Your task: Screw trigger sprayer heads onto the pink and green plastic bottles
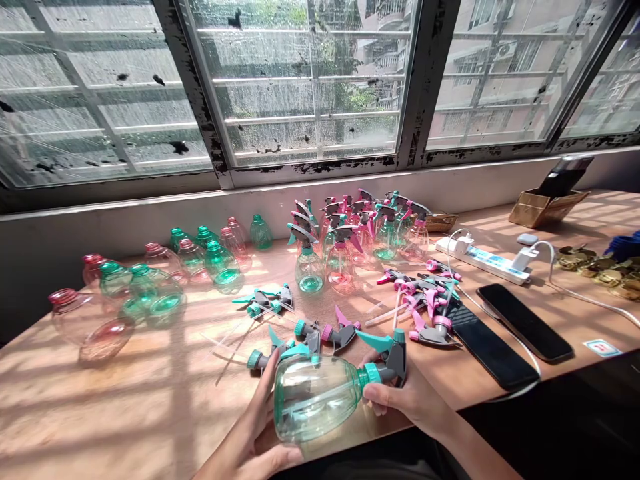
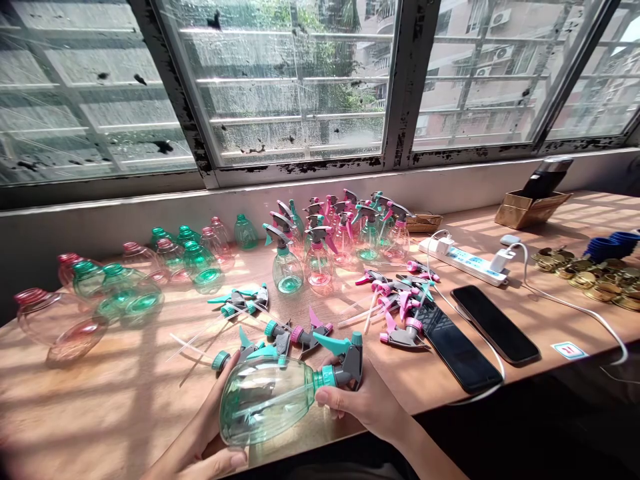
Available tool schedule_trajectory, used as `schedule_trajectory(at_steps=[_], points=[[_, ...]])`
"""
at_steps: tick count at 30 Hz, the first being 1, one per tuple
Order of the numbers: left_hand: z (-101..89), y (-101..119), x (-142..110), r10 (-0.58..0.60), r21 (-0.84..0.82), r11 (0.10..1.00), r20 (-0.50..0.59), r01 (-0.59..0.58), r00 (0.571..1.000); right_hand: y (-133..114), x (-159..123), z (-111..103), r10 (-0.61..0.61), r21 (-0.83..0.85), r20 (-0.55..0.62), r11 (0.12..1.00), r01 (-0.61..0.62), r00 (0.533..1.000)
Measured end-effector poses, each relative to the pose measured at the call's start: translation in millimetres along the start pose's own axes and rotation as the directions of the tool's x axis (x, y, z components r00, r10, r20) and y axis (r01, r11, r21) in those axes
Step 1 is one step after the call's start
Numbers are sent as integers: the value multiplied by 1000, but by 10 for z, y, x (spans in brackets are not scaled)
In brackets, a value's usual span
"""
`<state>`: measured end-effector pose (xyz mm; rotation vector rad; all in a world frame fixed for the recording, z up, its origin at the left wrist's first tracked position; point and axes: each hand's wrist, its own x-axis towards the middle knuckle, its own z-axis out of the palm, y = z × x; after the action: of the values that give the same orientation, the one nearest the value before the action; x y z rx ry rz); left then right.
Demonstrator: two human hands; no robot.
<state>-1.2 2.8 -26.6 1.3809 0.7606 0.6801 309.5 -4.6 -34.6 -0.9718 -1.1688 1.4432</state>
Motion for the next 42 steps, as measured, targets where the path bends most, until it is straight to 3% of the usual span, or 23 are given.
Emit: schedule_trajectory(at_steps=[4,8,12,15,19,28,33,42], points=[[-57,-59,-36,-27,81,996,-28,29,999,2,4,-6,2,1,-6,1000,-2,1000],[-15,47,22,30,168,986,-33,-24,999,8,-2,-10,0,4,-14,1000,1,1000],[22,79,51,92,124,988,3,-91,996,14,1,-10,0,9,-12,1000,0,1000],[-13,-2,4,27,52,998,0,-27,1000,19,4,-10,-3,8,1,1000,3,1000],[-78,-74,-54,-55,130,990,-58,62,997,30,2,-15,1,18,-13,1000,-1,1000],[20,111,-16,38,216,976,-30,-31,999,-40,-4,1,23,-29,-31,999,-24,999],[21,88,-10,-48,72,996,-11,48,999,-40,-3,-4,20,-28,-21,999,-20,1000],[50,162,56,-3,104,995,15,1,1000,-31,-4,2,14,9,-17,1000,-13,1000]])
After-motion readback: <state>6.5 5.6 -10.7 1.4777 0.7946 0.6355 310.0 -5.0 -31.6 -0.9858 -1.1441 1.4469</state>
